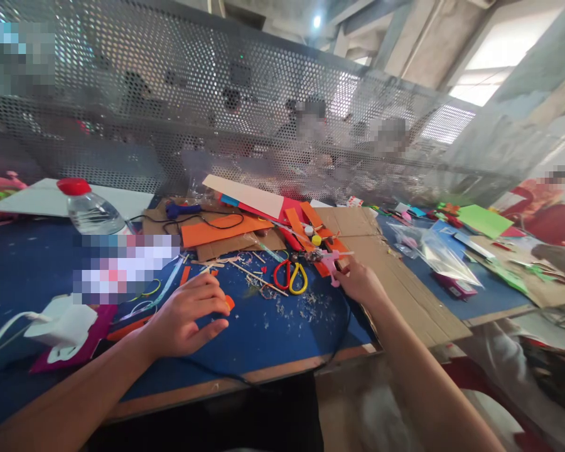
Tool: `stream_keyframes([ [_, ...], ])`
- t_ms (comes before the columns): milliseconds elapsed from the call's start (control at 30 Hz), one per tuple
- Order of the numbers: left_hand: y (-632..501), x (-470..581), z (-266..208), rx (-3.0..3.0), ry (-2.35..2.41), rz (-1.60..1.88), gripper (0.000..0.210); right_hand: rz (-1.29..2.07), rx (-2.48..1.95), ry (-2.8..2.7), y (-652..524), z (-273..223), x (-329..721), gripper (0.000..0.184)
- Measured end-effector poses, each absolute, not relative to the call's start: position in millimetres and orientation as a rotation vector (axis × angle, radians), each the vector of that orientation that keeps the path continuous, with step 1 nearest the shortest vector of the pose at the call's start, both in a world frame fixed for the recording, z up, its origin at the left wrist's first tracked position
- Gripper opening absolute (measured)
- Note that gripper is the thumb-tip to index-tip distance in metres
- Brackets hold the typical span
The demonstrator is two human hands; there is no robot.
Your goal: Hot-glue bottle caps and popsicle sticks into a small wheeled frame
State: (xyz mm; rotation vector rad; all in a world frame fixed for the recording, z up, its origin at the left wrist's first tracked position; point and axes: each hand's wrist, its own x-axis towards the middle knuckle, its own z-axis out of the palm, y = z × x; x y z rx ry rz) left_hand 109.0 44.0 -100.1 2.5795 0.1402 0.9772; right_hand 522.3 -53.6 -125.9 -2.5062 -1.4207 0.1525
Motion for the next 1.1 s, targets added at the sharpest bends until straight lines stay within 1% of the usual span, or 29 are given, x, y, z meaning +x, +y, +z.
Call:
stream_keyframes([
  [267, 43, 108, -99, 2.599, 0.159, 0.975, 0.017, 0.019, -2.611, -1.552, -45, -127, 505, 0.025],
  [433, 41, 110, -98, 2.602, 0.169, 0.987, 0.018, 0.006, -2.617, -1.538, -48, -124, 496, 0.015],
  [567, 41, 110, -98, 2.599, 0.153, 0.979, 0.017, 0.072, -2.581, -1.499, -54, -117, 491, 0.019],
  [733, 42, 111, -99, 2.616, 0.154, 0.954, 0.017, 0.178, -2.458, -1.58, -60, -110, 474, 0.018],
  [1100, 41, 111, -99, 2.624, 0.167, 0.932, 0.016, 0.032, -2.584, -1.558, -50, -113, 464, 0.015],
])
